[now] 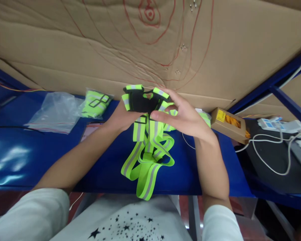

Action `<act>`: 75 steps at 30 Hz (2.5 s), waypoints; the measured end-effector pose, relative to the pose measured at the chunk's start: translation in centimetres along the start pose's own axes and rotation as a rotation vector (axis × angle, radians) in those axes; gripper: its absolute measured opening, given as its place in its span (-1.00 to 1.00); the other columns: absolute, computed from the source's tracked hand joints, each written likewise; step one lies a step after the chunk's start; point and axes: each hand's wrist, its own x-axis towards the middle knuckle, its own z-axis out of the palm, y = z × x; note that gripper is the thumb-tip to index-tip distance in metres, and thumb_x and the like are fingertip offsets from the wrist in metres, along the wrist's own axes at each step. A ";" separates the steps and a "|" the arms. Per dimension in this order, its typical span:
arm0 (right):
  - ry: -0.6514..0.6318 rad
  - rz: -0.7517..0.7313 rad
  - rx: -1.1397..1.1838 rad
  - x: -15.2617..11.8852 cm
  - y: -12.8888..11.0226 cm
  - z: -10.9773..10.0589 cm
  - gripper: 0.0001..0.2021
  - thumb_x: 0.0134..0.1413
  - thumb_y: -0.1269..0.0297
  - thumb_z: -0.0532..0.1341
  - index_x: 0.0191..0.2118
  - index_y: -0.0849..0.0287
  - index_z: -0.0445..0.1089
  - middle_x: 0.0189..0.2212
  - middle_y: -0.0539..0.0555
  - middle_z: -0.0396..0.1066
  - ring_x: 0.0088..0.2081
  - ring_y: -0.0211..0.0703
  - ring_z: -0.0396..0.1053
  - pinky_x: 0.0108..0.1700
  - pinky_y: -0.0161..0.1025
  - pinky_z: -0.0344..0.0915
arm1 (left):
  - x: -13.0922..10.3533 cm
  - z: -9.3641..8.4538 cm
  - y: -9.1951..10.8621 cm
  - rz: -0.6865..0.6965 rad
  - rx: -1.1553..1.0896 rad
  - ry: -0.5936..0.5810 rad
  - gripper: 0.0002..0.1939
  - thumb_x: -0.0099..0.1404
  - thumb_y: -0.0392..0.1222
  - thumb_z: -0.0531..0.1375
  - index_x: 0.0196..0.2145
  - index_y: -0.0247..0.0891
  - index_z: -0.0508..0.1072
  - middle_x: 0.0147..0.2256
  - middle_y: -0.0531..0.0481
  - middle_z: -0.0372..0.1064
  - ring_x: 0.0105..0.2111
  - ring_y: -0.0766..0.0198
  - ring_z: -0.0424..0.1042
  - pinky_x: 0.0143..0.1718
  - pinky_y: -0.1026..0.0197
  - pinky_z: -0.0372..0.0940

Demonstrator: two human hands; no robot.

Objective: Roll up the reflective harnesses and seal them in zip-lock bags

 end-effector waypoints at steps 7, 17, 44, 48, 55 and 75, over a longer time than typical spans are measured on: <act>0.145 0.039 -0.066 -0.7 -0.7 -0.4 -0.69 0.04 0.13 0.49 -0.08 0.03 0.60 -0.19 -0.05 0.61 -0.19 -0.12 0.54 -0.13 -0.19 0.51 | -0.9 0.9 0.0 -0.045 0.052 -0.005 -0.40 -0.03 -0.06 0.57 -0.05 -0.30 0.59 -0.01 -0.16 0.59 0.10 -0.07 0.51 0.19 -0.01 0.38; 0.446 -0.241 -0.161 -1.1 -1.8 -0.3 -0.81 0.21 0.23 0.39 -0.06 0.03 0.56 -0.13 0.02 0.58 -0.09 -0.07 0.55 -0.01 -0.10 0.52 | -1.7 2.2 1.6 -0.454 -0.569 -0.422 -0.57 0.13 -0.21 0.50 -0.03 -0.24 0.61 -0.06 -0.14 0.62 0.01 -0.08 0.60 0.10 -0.06 0.47; 0.186 -0.033 -0.029 -0.4 0.3 1.5 -0.64 0.27 0.06 0.31 0.13 -0.02 0.50 0.00 0.00 0.57 0.01 -0.06 0.55 0.02 -0.12 0.56 | -2.0 1.3 3.8 -0.516 -0.355 -0.222 -0.66 0.08 -0.21 0.50 -0.17 -0.28 0.59 -0.28 -0.04 0.61 -0.27 0.08 0.62 -0.14 0.01 0.52; 0.176 0.059 -0.003 -0.3 0.8 1.9 -0.63 0.26 0.03 0.31 0.13 -0.02 0.49 -0.17 -0.03 0.58 -0.37 -0.23 0.52 -0.39 -0.31 0.52 | -2.0 2.1 2.7 -0.545 -0.518 -0.183 -0.62 0.08 -0.26 0.50 -0.12 -0.28 0.60 -0.19 -0.09 0.63 -0.18 0.01 0.64 -0.04 -0.05 0.52; 0.001 0.054 0.020 -0.3 1.0 -0.4 -0.61 0.07 0.07 0.47 0.03 -0.05 0.56 -0.24 -0.07 0.58 -0.37 -0.22 0.48 -0.38 -0.29 0.49 | -2.8 3.5 1.7 -0.621 -0.599 -0.111 -0.55 0.02 -0.28 0.55 -0.11 -0.27 0.60 -0.21 -0.09 0.64 -0.23 0.03 0.65 -0.03 -0.12 0.53; 0.052 -0.276 -0.400 -0.3 1.6 0.6 -0.57 0.33 0.38 0.16 0.23 -0.12 0.45 0.23 -0.01 0.43 0.30 0.07 0.35 0.41 0.16 0.24 | -1.6 1.4 1.1 -0.616 -0.594 -0.379 -0.40 0.26 0.37 0.28 -0.22 -0.31 0.63 -0.29 -0.14 0.60 -0.30 0.13 0.58 -0.22 0.16 0.49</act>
